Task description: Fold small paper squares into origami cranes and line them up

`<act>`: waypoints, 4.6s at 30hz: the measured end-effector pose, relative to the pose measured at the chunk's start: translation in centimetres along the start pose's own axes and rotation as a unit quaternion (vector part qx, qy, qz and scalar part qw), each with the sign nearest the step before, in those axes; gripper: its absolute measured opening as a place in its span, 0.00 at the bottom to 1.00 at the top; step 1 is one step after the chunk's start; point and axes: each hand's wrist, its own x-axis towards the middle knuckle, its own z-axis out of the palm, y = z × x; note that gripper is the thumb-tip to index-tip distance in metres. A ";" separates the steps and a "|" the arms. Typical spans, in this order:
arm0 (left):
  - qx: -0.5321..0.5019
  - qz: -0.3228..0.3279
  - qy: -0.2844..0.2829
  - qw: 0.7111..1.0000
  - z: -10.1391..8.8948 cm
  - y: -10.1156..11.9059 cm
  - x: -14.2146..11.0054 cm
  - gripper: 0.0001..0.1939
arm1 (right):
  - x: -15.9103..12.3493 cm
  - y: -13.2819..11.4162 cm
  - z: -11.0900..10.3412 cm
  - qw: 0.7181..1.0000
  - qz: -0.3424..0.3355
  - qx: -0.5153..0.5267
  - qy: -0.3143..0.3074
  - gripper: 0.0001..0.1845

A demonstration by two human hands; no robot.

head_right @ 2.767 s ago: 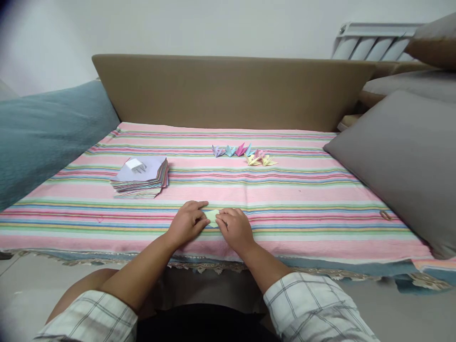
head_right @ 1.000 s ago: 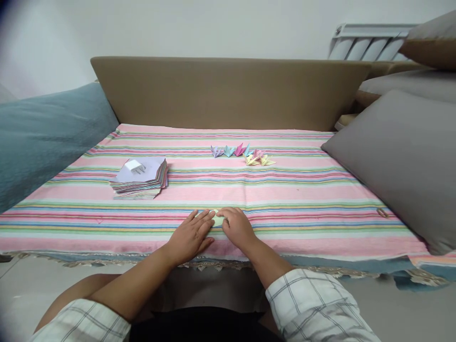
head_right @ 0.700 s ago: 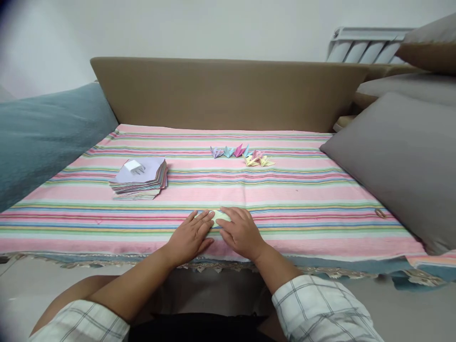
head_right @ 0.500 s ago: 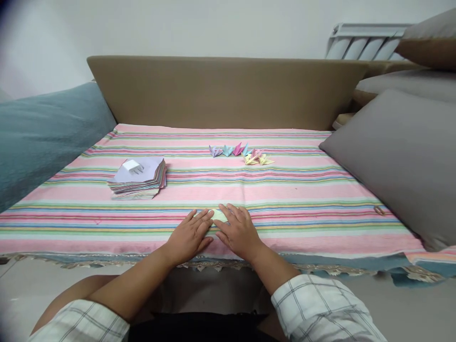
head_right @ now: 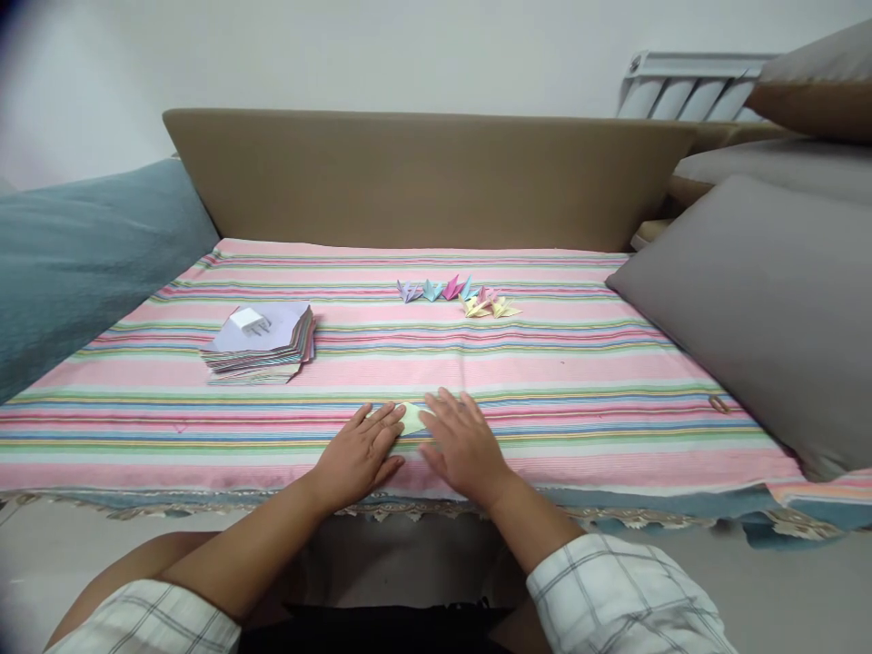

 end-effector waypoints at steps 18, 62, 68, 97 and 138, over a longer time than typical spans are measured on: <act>-0.002 -0.024 0.001 1.000 -0.1 0.3 -0.1 0.19 | -0.6 -1.7 2.5 0.994 0.018 0.012 -0.104 0.42; 0.017 -0.024 0.013 0.999 -0.3 0.1 -0.8 0.28 | -0.3 -1.2 2.7 0.997 -0.011 -0.031 -0.068 0.33; 0.065 -0.055 0.034 0.996 -0.6 0.3 -1.4 0.29 | 0.0 -1.3 2.3 0.996 -0.002 -0.028 -0.088 0.32; 0.003 -0.038 0.004 0.999 -0.9 0.3 -0.7 0.27 | 0.6 -0.1 1.5 0.994 -0.034 0.012 -0.107 0.22; -0.058 -0.086 0.048 0.993 -1.7 -1.4 4.1 0.09 | 3.1 0.6 1.5 0.998 0.024 0.051 -0.035 0.12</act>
